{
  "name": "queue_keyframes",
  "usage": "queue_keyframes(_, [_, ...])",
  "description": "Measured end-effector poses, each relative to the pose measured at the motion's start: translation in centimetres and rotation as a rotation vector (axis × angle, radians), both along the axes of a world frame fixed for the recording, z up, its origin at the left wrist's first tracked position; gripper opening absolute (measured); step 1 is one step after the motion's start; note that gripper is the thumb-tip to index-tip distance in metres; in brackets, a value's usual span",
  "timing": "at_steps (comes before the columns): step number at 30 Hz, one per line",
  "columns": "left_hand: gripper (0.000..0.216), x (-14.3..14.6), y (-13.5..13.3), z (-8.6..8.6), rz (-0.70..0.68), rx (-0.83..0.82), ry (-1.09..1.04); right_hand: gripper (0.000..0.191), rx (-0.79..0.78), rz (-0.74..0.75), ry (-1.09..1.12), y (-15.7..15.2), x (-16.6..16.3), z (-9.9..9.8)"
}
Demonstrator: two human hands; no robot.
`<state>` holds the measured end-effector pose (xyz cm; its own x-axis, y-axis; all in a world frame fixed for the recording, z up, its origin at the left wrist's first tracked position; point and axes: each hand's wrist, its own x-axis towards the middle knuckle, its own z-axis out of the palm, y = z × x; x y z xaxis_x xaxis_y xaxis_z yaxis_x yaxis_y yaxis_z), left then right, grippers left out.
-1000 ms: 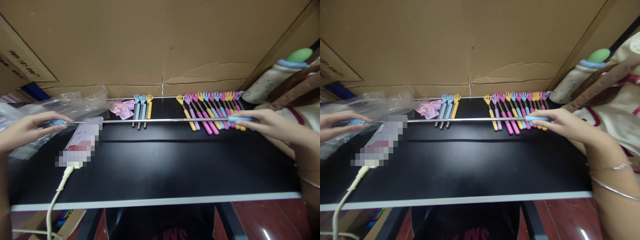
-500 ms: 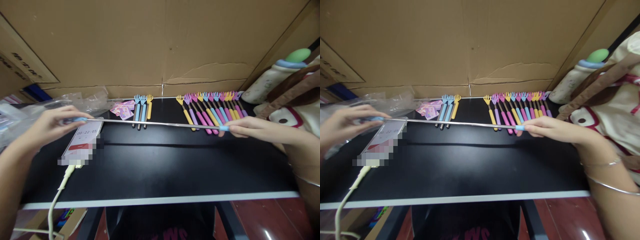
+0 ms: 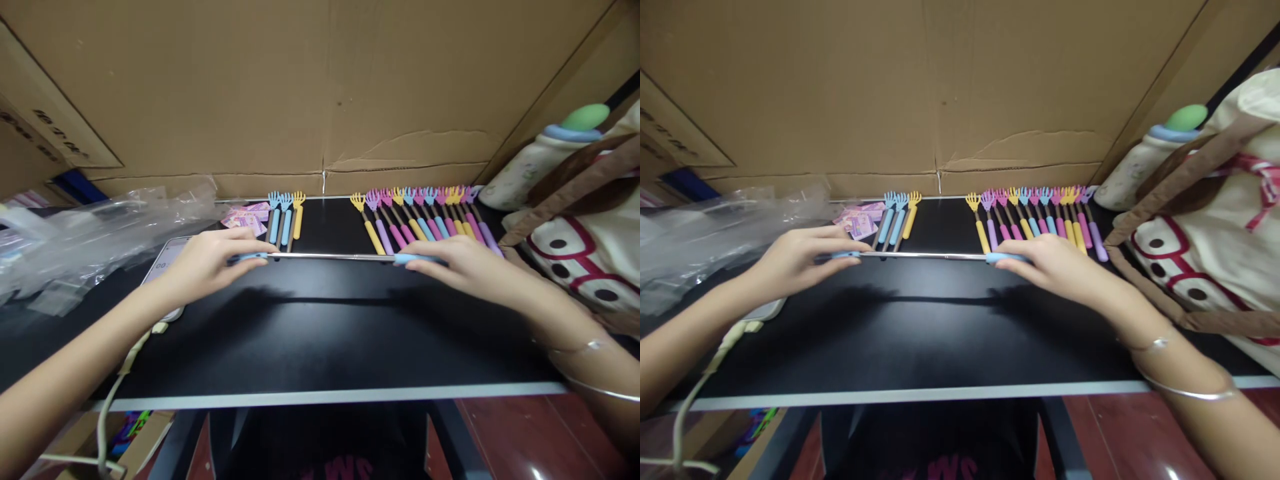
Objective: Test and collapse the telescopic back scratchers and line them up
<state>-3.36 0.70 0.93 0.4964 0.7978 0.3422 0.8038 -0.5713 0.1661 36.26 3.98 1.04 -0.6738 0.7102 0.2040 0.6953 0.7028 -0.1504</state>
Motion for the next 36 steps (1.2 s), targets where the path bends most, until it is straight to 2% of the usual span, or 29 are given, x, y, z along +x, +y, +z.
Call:
queue_keyframes(3, [0.031,1.8,0.2,-0.1,-0.007,0.089,-0.019,0.046,0.008,0.022,-0.009,-0.1,-0.1,0.4])
queue_keyframes(8, [0.029,3.2,0.0,0.0,-0.046,0.157,-0.047,0.044,0.095,0.058,0.022,-0.6,-0.7,0.2])
queue_keyframes(13, [0.029,6.1,-0.7,-0.7,-0.123,0.134,-0.015,0.041,0.068,0.096,0.005,-1.6,-4.1,-0.4])
queue_keyframes(17, [0.028,8.0,-0.5,-1.0,-0.079,0.099,-0.033,0.041,0.110,0.066,-0.041,-1.7,-5.6,-0.4])
queue_keyframes(25, [0.021,8.2,-0.3,-0.6,-0.012,0.086,-0.113,0.046,0.270,0.042,-0.084,-1.3,-6.1,0.3])
queue_keyframes(30, [0.022,8.3,-0.3,-0.5,-0.008,0.032,-0.147,0.049,0.416,0.027,-0.099,-1.2,-6.5,-0.3])
queue_keyframes(36, [0.018,8.3,-0.2,-0.4,0.005,-0.013,-0.178,0.045,0.484,0.018,-0.083,-1.2,-6.7,-0.8])
